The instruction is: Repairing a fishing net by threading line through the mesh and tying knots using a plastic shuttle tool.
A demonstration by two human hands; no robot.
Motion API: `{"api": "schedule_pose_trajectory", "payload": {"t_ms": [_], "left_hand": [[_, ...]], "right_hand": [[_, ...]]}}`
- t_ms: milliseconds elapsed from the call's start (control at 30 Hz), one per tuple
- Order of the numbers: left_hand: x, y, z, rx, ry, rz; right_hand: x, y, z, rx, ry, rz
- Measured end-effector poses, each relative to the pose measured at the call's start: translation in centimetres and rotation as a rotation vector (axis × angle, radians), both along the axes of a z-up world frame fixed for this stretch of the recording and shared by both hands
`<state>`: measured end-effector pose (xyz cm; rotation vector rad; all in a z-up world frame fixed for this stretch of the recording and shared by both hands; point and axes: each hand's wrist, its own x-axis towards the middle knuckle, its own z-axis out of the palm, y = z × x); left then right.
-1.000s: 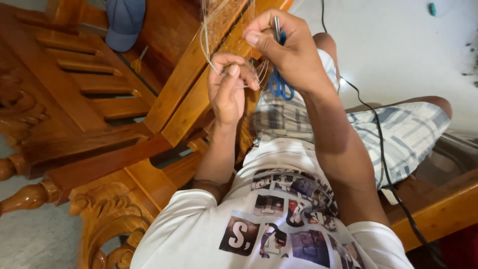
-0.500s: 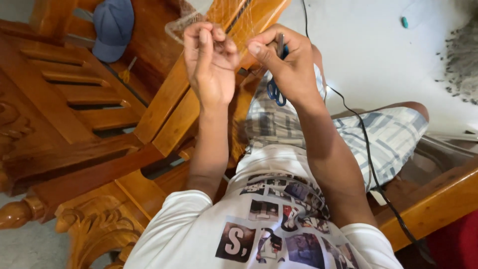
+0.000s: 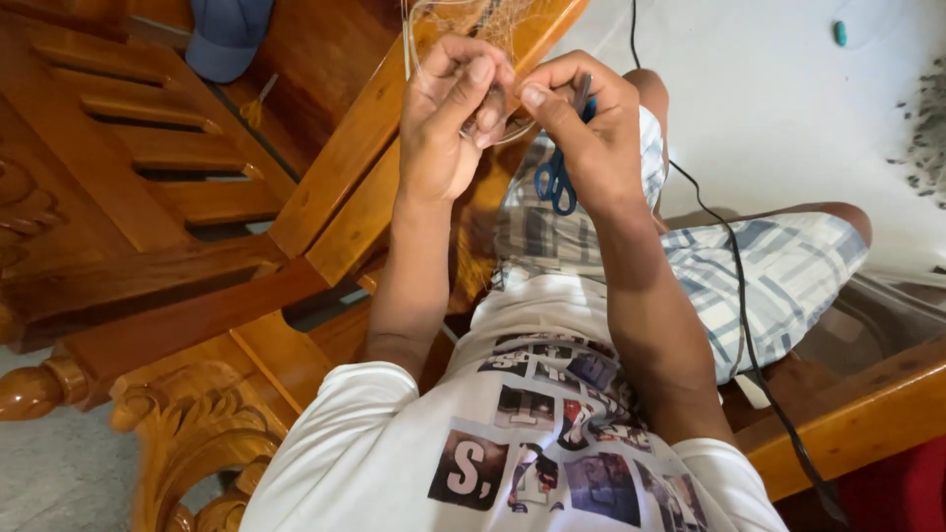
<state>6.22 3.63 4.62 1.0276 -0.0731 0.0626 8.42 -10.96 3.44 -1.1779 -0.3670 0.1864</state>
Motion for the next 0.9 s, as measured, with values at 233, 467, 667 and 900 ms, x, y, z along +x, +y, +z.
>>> {"api": "schedule_pose_trajectory", "payload": {"t_ms": [233,467,667,900], "left_hand": [[-0.8,0.1,0.1,-0.071,0.036,0.016],[-0.9,1.1,0.3,-0.19,0.051,-0.232],[-0.8,2.2,-0.5,-0.242,0.016,-0.286],[-0.8,3.9,-0.9,-0.301,-0.056,-0.3]], "right_hand": [[-0.3,0.3,-0.7,0.004,0.018,-0.008],[-0.7,0.0,-0.2,-0.087,-0.066,-0.048],[-0.8,-0.7,-0.3,-0.179,-0.104,-0.002],[-1.1,-2.3,-2.8,-0.306,-0.018,-0.027]]}}
